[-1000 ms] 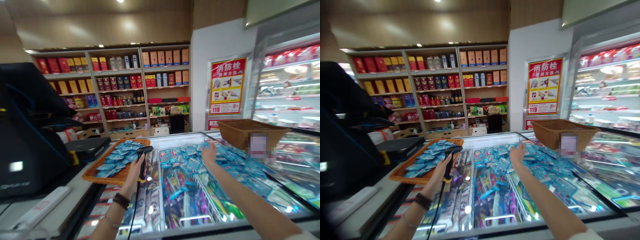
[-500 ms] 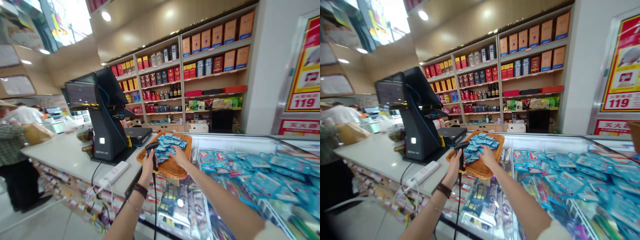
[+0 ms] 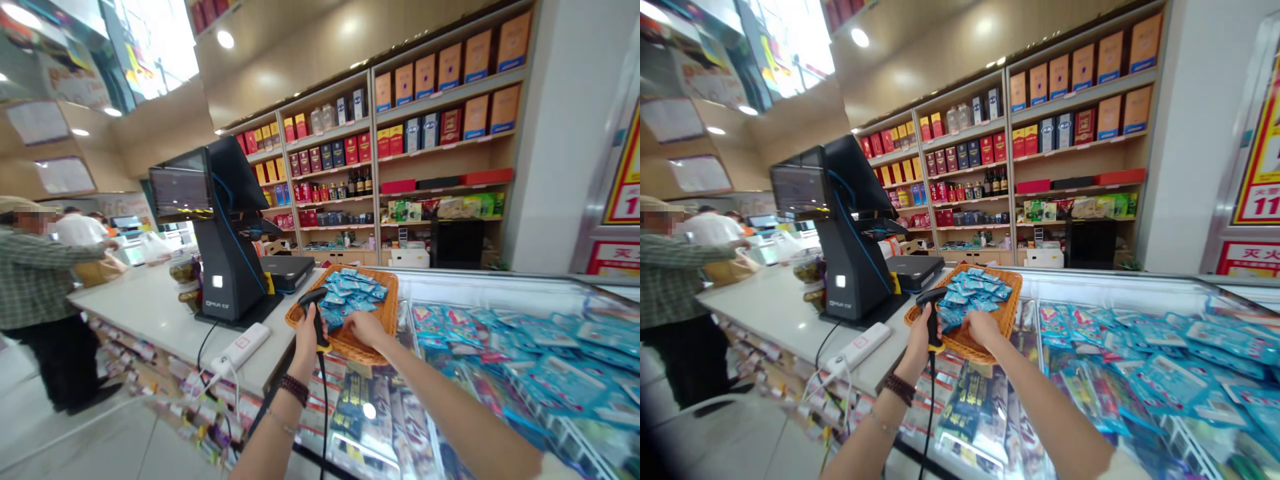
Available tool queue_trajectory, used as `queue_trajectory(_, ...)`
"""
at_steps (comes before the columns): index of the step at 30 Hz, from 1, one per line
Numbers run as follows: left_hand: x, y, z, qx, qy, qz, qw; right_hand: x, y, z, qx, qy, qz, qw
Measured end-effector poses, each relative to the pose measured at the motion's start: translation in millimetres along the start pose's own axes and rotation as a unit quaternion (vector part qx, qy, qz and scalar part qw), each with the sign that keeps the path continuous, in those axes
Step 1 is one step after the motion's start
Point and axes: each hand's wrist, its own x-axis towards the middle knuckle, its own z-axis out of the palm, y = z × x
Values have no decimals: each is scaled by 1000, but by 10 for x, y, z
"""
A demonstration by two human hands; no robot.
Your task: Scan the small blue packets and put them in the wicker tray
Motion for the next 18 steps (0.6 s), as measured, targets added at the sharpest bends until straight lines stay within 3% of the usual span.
queue_trajectory(6, 12, 47, 25, 5, 0, -13, 1000, 131, -163, 105, 28, 50, 106, 993)
queue_trajectory(12, 65, 14, -32, 20, -33, -8, 999, 227, -288, 288, -4, 5, 116, 993)
queue_trajectory(15, 65, 32, -24, 21, -30, -14, 999, 138, -181, 174, -19, 7, 99, 995)
queue_trajectory(18, 31, 92, 27, 46, -16, -5, 999, -9, 12, -161, -45, 58, 99, 992)
